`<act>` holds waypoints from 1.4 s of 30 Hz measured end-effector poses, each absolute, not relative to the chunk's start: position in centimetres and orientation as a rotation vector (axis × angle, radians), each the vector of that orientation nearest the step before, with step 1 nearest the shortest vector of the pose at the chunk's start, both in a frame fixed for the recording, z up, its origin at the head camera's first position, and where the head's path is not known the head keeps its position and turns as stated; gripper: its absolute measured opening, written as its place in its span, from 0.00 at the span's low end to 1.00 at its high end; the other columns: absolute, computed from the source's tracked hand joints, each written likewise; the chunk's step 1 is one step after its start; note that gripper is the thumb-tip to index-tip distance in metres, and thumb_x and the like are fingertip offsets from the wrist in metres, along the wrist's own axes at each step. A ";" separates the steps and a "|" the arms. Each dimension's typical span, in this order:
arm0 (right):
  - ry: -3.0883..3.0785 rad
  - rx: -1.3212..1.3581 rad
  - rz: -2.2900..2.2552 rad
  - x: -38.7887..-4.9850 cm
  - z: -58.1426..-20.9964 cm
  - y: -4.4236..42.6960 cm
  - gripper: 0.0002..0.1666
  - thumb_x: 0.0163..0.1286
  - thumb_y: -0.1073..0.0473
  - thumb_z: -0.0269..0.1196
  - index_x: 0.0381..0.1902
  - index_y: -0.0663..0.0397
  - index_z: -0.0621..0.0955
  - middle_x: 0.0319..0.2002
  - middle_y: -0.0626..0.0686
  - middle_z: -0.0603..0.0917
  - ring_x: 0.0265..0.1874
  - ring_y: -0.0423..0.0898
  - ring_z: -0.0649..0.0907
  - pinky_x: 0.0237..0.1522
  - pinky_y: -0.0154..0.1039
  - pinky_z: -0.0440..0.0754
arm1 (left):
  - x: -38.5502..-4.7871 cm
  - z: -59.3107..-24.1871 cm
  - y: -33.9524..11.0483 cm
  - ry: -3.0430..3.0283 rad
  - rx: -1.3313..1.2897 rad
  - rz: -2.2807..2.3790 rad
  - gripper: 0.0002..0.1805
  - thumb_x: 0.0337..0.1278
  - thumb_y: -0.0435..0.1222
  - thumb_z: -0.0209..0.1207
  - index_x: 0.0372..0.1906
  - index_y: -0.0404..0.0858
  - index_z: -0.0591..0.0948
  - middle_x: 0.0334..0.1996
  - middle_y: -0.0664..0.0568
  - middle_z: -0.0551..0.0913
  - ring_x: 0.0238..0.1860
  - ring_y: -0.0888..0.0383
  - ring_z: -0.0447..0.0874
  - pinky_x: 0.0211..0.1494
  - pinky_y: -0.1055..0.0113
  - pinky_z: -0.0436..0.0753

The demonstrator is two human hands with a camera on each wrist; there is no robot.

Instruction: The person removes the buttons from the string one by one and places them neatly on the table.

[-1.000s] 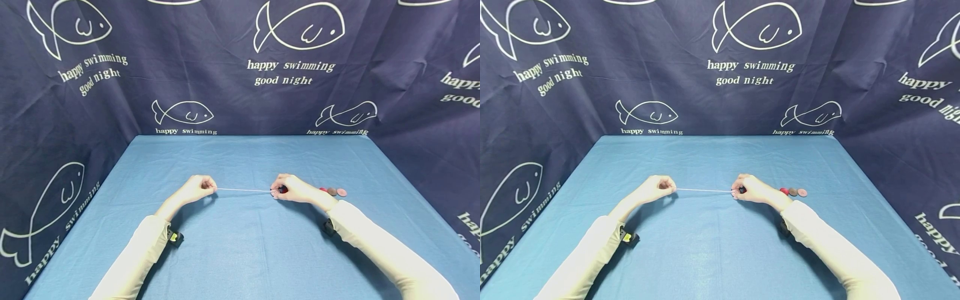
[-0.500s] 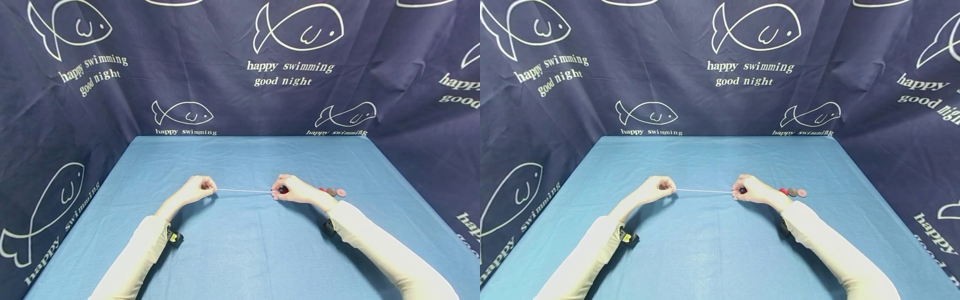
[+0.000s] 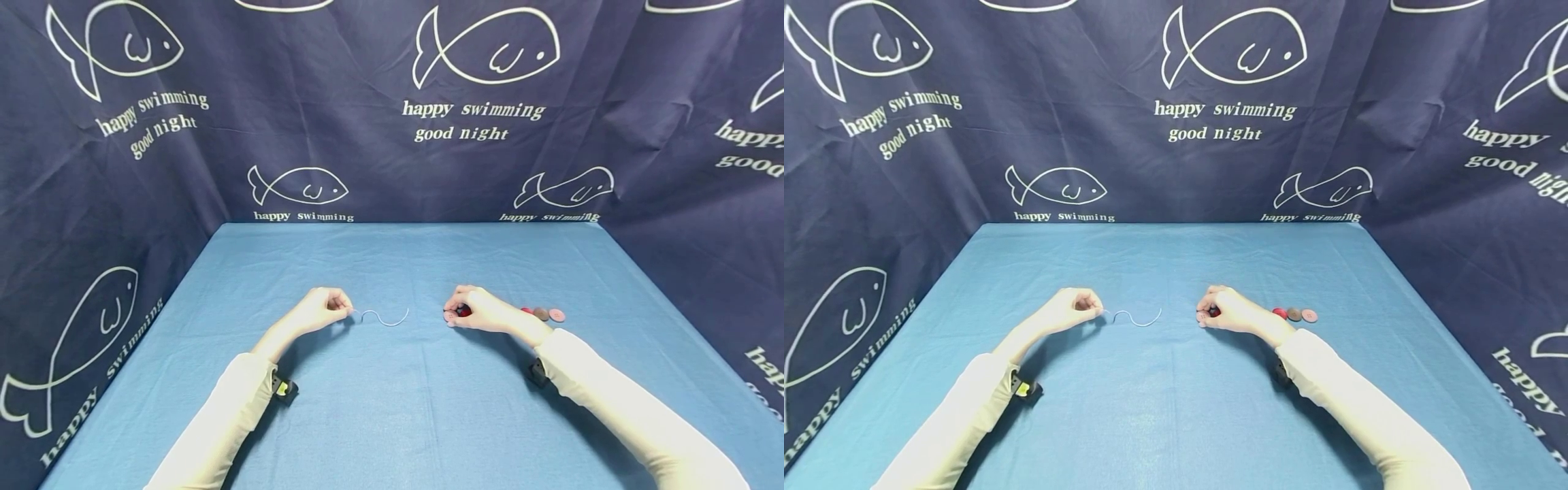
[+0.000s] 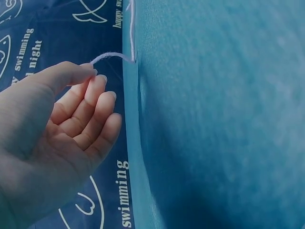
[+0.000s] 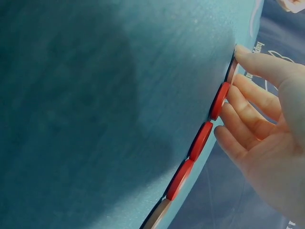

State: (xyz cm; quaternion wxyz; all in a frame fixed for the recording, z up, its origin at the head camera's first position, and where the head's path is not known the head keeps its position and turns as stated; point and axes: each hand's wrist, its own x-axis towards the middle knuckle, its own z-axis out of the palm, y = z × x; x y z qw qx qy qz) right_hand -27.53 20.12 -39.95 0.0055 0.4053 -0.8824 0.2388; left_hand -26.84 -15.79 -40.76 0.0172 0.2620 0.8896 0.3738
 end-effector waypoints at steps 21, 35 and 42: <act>-2.741 1.284 0.751 -27.5 -40.1 20.1 0.10 0.55 0.62 0.69 0.37 0.59 0.84 0.31 0.51 0.79 0.33 0.46 0.79 0.40 0.43 0.78 | -26.7 -40.7 -15.9 2.756 0.766 1.110 0.02 0.51 0.33 0.63 0.29 0.38 0.82 0.23 0.55 0.81 0.23 0.67 0.75 0.33 0.73 0.74; -2.767 1.203 0.710 -27.5 -39.0 21.0 0.14 0.58 0.62 0.66 0.43 0.61 0.83 0.36 0.54 0.81 0.38 0.50 0.81 0.42 0.48 0.78 | -26.5 -40.7 -16.0 2.765 0.723 1.093 0.02 0.49 0.31 0.64 0.28 0.36 0.82 0.21 0.54 0.81 0.21 0.68 0.73 0.31 0.74 0.73; -2.673 1.131 0.750 -27.5 -38.5 21.8 0.14 0.59 0.58 0.66 0.40 0.61 0.84 0.34 0.52 0.83 0.35 0.46 0.81 0.41 0.48 0.78 | -26.5 -40.6 -16.1 2.785 0.712 1.069 0.02 0.47 0.31 0.64 0.28 0.36 0.83 0.20 0.55 0.81 0.21 0.68 0.73 0.31 0.73 0.73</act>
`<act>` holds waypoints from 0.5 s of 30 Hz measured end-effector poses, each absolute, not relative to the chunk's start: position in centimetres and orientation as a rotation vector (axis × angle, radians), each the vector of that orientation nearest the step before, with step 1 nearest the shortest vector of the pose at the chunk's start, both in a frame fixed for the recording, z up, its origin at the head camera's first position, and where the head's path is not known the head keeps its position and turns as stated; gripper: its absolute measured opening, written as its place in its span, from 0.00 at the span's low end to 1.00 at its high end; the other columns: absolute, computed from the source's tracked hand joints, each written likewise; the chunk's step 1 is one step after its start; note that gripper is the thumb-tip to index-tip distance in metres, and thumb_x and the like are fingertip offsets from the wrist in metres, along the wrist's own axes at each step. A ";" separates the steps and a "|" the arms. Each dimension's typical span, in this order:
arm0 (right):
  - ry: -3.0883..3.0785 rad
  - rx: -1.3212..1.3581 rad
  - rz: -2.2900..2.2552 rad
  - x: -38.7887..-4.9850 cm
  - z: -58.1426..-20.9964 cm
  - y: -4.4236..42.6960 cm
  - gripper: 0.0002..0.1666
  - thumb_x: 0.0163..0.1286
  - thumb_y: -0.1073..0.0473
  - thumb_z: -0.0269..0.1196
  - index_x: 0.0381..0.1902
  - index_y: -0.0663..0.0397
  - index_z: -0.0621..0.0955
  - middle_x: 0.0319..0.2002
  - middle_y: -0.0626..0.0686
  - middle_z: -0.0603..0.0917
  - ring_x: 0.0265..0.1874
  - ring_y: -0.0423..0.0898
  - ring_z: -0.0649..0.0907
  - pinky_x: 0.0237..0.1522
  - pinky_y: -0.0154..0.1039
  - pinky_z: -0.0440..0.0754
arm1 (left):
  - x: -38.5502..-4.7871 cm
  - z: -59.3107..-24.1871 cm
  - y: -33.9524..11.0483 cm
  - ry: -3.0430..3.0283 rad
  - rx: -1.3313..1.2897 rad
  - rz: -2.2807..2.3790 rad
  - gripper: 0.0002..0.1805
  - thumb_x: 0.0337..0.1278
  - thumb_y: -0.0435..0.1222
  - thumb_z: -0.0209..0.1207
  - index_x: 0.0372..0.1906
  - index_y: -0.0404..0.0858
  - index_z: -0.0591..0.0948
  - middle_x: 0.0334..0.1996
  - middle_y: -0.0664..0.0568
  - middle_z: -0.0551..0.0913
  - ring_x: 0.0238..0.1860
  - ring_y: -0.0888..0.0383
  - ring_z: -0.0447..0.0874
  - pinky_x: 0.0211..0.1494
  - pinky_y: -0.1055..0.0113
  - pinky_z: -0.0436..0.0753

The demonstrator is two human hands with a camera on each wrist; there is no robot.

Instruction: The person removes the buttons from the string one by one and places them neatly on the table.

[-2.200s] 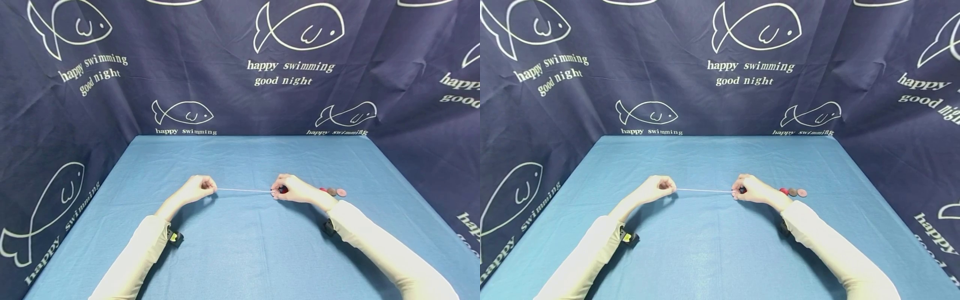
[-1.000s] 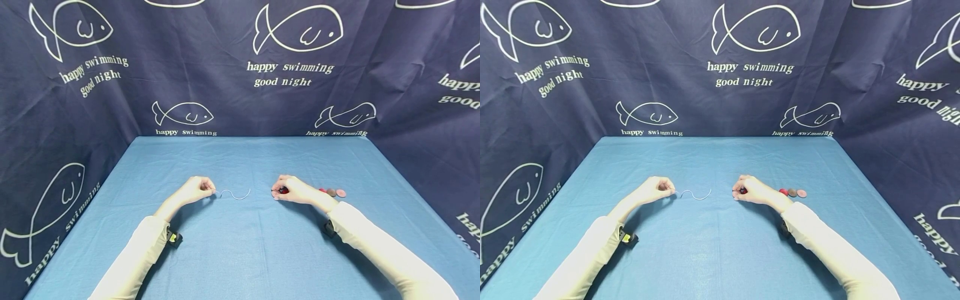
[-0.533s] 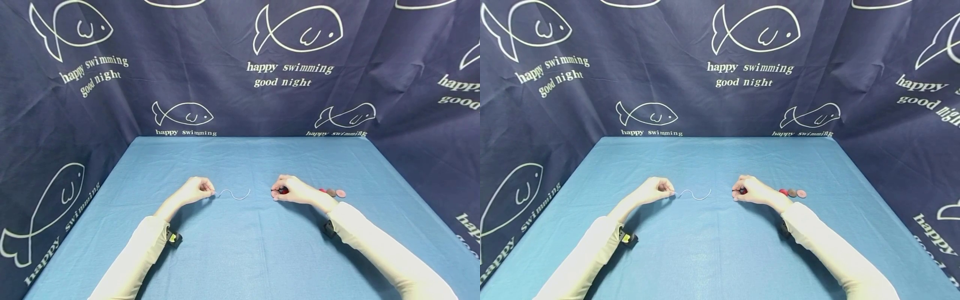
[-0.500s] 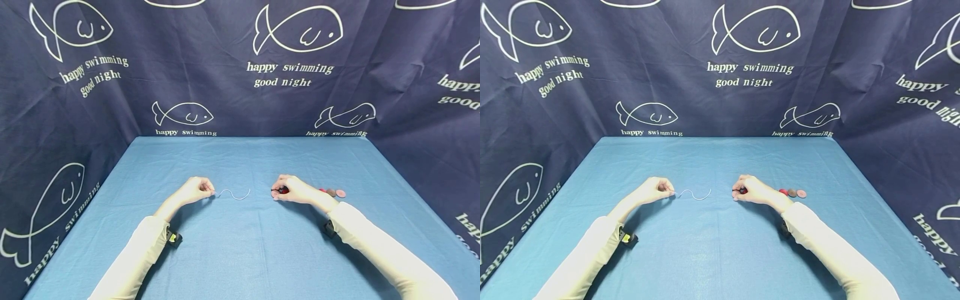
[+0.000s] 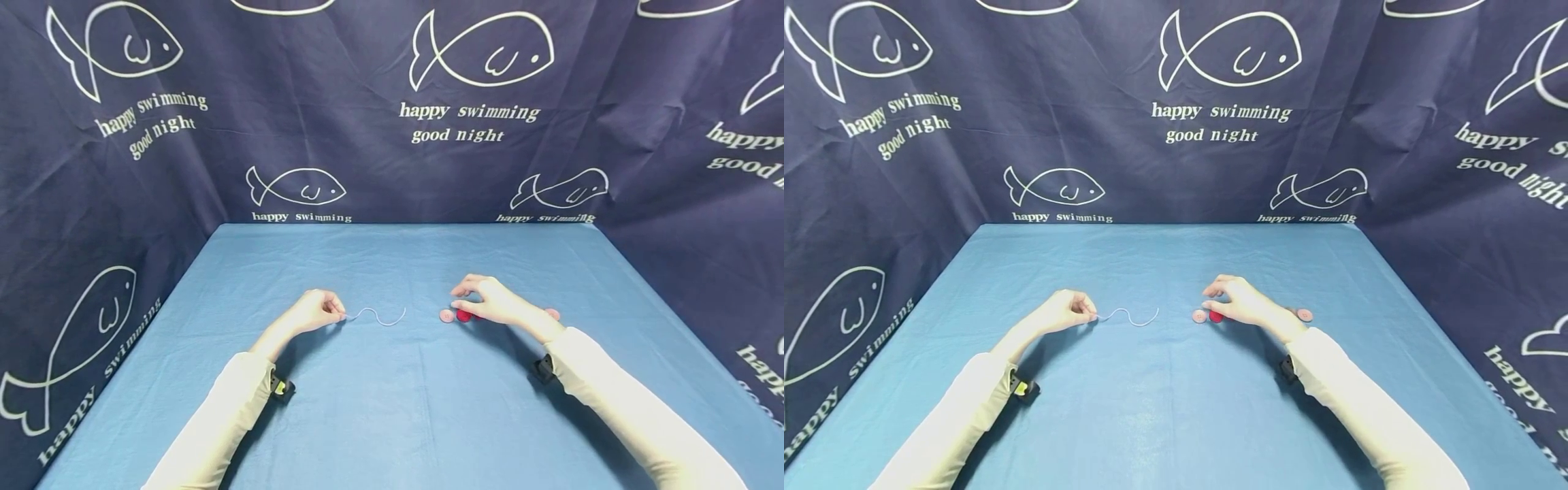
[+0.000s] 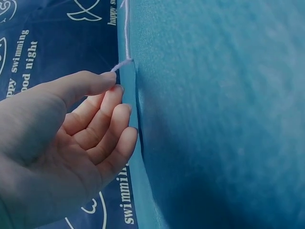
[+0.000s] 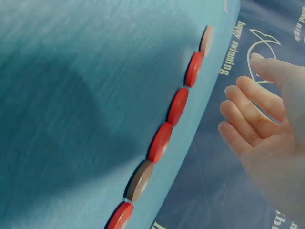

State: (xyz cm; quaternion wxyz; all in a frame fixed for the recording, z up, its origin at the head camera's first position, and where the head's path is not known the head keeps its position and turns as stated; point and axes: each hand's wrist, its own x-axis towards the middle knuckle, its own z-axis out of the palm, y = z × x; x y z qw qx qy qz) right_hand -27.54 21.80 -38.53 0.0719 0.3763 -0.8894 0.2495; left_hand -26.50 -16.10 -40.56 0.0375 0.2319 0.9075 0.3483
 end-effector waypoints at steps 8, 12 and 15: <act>-2.668 1.043 0.775 -27.3 -38.1 22.9 0.14 0.59 0.59 0.66 0.41 0.61 0.83 0.35 0.52 0.83 0.36 0.48 0.81 0.42 0.49 0.78 | -26.6 -40.4 -16.6 2.770 0.706 1.063 0.04 0.45 0.31 0.64 0.29 0.36 0.83 0.21 0.54 0.83 0.22 0.68 0.75 0.31 0.73 0.74; -2.658 0.999 0.759 -27.2 -38.1 23.5 0.15 0.58 0.58 0.67 0.42 0.60 0.84 0.36 0.50 0.83 0.37 0.46 0.81 0.43 0.46 0.78 | -26.6 -40.3 -16.8 2.768 0.688 1.068 0.04 0.45 0.31 0.64 0.30 0.36 0.82 0.21 0.54 0.83 0.22 0.68 0.75 0.33 0.73 0.74; -2.650 0.972 0.764 -27.1 -38.0 24.1 0.14 0.58 0.59 0.67 0.41 0.60 0.84 0.36 0.51 0.84 0.37 0.46 0.81 0.43 0.45 0.77 | -26.6 -40.1 -17.0 2.781 0.670 1.060 0.04 0.45 0.31 0.64 0.30 0.36 0.82 0.21 0.54 0.83 0.22 0.68 0.76 0.35 0.72 0.74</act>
